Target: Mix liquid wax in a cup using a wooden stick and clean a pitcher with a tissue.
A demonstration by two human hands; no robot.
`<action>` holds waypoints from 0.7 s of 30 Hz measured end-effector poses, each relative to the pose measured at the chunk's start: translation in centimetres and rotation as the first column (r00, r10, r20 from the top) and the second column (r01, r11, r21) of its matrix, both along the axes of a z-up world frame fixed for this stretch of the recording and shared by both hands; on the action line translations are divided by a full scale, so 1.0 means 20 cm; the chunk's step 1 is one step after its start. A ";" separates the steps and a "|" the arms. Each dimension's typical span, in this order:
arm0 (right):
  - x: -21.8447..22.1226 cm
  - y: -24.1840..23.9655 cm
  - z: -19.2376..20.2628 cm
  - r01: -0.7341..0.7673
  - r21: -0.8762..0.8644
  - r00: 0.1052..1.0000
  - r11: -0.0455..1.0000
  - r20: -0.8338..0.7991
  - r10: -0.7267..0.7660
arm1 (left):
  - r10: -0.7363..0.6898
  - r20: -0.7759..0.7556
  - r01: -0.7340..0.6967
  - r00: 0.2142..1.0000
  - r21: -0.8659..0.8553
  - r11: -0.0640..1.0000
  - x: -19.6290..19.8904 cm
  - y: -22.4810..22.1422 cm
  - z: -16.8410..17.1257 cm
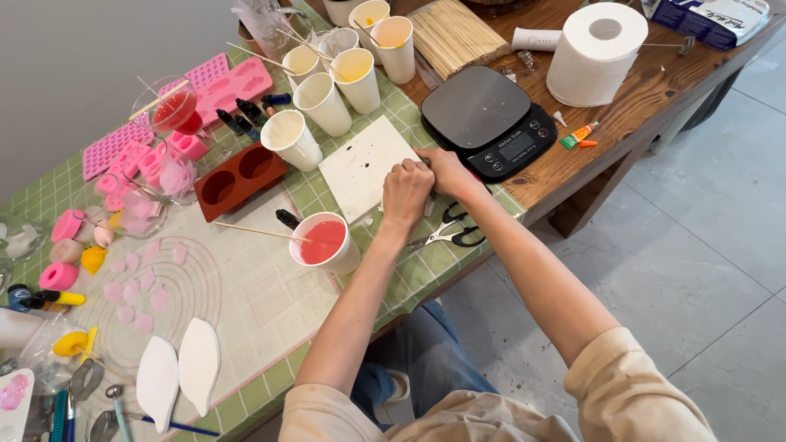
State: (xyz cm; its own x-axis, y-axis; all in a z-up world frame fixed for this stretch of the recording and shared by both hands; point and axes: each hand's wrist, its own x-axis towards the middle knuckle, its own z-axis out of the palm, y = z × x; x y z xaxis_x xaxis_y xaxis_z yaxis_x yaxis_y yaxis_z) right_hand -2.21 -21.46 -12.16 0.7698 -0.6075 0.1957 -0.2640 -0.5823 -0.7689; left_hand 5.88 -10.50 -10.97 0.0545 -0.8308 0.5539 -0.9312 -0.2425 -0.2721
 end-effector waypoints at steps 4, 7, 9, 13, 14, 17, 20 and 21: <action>0.03 -0.02 -0.08 -0.008 -0.057 1.000 0.998 0.017 0.009 | -0.007 -0.001 0.007 1.000 0.020 1.000 0.00 0.01 0.01; 0.07 -0.04 -0.17 0.011 -0.120 0.997 0.993 0.083 -0.001 | -0.018 -0.019 0.018 1.000 0.017 1.000 0.00 0.01 0.00; 0.11 -0.07 -0.25 0.057 -0.180 0.989 0.982 0.146 -0.030 | 0.009 0.010 -0.010 1.000 0.040 0.999 0.01 0.01 0.00; 0.11 -0.05 -0.21 0.086 -0.221 0.992 0.972 0.108 -0.063 | 0.005 0.013 -0.005 1.000 0.024 1.000 0.02 0.01 -0.01; 0.11 -0.04 -0.20 0.100 -0.215 0.995 0.971 0.047 -0.092 | 0.007 0.020 -0.008 1.000 0.030 1.000 0.01 0.01 0.00; 0.11 -0.01 -0.15 0.135 -0.215 0.987 0.967 -0.056 -0.150 | -0.005 0.012 0.005 1.000 0.018 1.000 0.01 0.03 0.01; 0.09 0.03 -0.05 0.173 -0.213 0.970 0.962 -0.134 -0.205 | -0.004 0.008 0.004 1.000 0.002 1.000 0.01 0.03 0.01; 0.09 0.05 -0.01 0.195 -0.205 0.958 0.959 -0.171 -0.231 | 0.008 0.019 -0.008 1.000 0.004 1.000 0.01 0.03 0.01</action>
